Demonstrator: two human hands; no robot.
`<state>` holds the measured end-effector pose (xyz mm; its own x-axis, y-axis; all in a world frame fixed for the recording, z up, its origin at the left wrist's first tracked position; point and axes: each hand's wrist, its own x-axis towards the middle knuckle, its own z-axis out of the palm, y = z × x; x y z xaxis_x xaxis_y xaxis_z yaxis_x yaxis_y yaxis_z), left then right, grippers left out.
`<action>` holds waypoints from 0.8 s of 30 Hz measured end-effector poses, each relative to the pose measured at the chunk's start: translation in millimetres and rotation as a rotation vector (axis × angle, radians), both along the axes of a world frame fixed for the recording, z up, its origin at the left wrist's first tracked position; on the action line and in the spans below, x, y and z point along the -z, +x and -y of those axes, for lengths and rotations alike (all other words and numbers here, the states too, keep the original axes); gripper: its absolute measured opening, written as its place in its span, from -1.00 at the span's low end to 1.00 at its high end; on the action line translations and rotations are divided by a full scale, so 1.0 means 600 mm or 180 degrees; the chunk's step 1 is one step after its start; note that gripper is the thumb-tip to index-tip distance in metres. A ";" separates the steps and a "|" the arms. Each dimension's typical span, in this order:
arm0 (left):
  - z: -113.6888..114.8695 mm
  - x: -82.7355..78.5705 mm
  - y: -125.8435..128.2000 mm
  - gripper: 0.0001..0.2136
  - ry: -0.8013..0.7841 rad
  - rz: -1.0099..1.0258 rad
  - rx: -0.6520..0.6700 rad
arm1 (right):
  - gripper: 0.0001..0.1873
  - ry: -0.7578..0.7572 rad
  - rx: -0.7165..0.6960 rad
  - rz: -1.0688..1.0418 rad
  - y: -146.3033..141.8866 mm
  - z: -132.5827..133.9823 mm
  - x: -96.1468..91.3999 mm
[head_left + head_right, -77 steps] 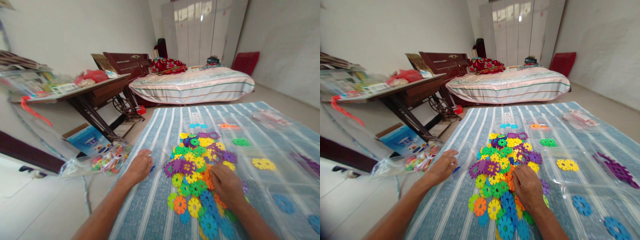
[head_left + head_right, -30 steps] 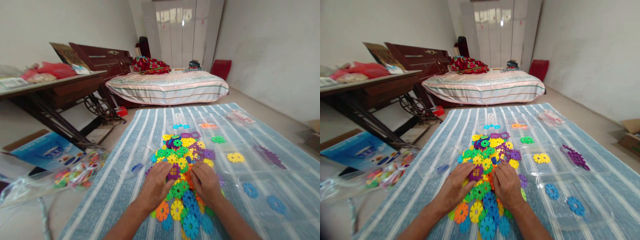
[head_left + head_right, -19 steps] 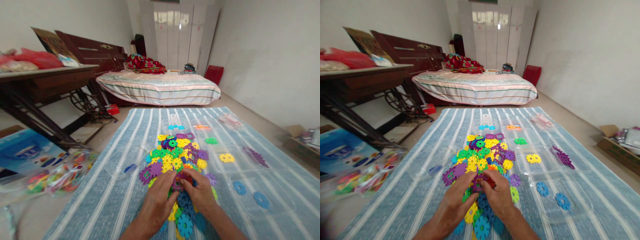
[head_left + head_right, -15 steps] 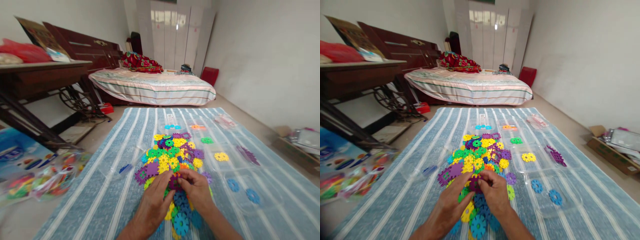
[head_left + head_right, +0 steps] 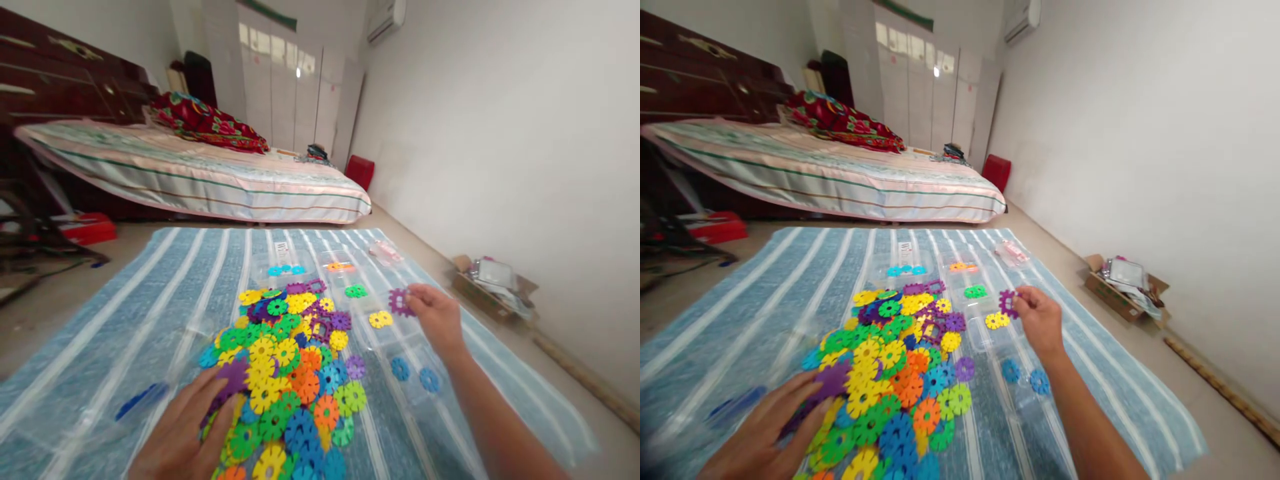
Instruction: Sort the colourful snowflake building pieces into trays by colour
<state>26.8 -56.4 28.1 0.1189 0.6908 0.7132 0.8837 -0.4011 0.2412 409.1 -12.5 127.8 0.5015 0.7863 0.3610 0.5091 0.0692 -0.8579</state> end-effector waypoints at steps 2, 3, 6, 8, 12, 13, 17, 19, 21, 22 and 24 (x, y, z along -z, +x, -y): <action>0.000 0.004 -0.003 -0.71 -0.0014 -0.0012 -0.0082 | -0.62 -0.0097 0.0312 0.0133 0.059 -0.030 -0.003; 0.001 0.005 -0.004 -0.71 -0.0011 -0.0031 -0.0102 | -0.63 -0.0159 0.0425 0.0194 0.083 -0.041 -0.002; 0.006 -0.001 -0.004 -0.72 0.0049 -0.0137 -0.0167 | -0.70 -0.0351 0.0661 0.0403 0.125 -0.051 0.004; 0.009 -0.007 -0.004 -0.73 0.0079 -0.0260 -0.0220 | -0.72 -0.0418 0.0785 0.0723 0.130 -0.040 0.011; 0.014 -0.013 -0.002 -0.73 -0.0014 -0.0507 -0.0302 | -0.66 -0.0207 0.0662 0.1980 0.078 0.004 0.032; 0.015 -0.012 -0.001 -0.73 -0.0038 -0.0525 -0.0330 | -0.67 -0.0025 0.0425 0.2163 0.053 0.017 0.038; 0.016 -0.003 0.003 -0.73 -0.0124 -0.0469 -0.0407 | -0.80 0.0645 -0.0998 0.2097 -0.074 0.060 0.064; 0.016 0.002 0.004 -0.73 -0.0149 -0.0444 -0.0455 | -0.85 0.0548 -0.1509 0.1996 -0.135 0.074 0.077; 0.017 0.006 0.006 -0.74 -0.0192 -0.0418 -0.0492 | -0.86 0.0364 -0.1826 0.1951 -0.186 0.080 0.088; 0.017 0.007 0.007 -0.74 -0.0229 -0.0395 -0.0501 | -0.86 0.0276 -0.1918 0.1960 -0.206 0.082 0.093; 0.019 0.009 0.010 -0.75 -0.0317 -0.0320 -0.0517 | -0.88 0.0186 -0.1970 0.2030 -0.237 0.081 0.101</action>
<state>32.8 -68.0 22.8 0.0673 0.7732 0.6306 0.9564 -0.2300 0.1800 267.1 -61.2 67.3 -0.3170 0.8213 0.4744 0.7456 0.5250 -0.4105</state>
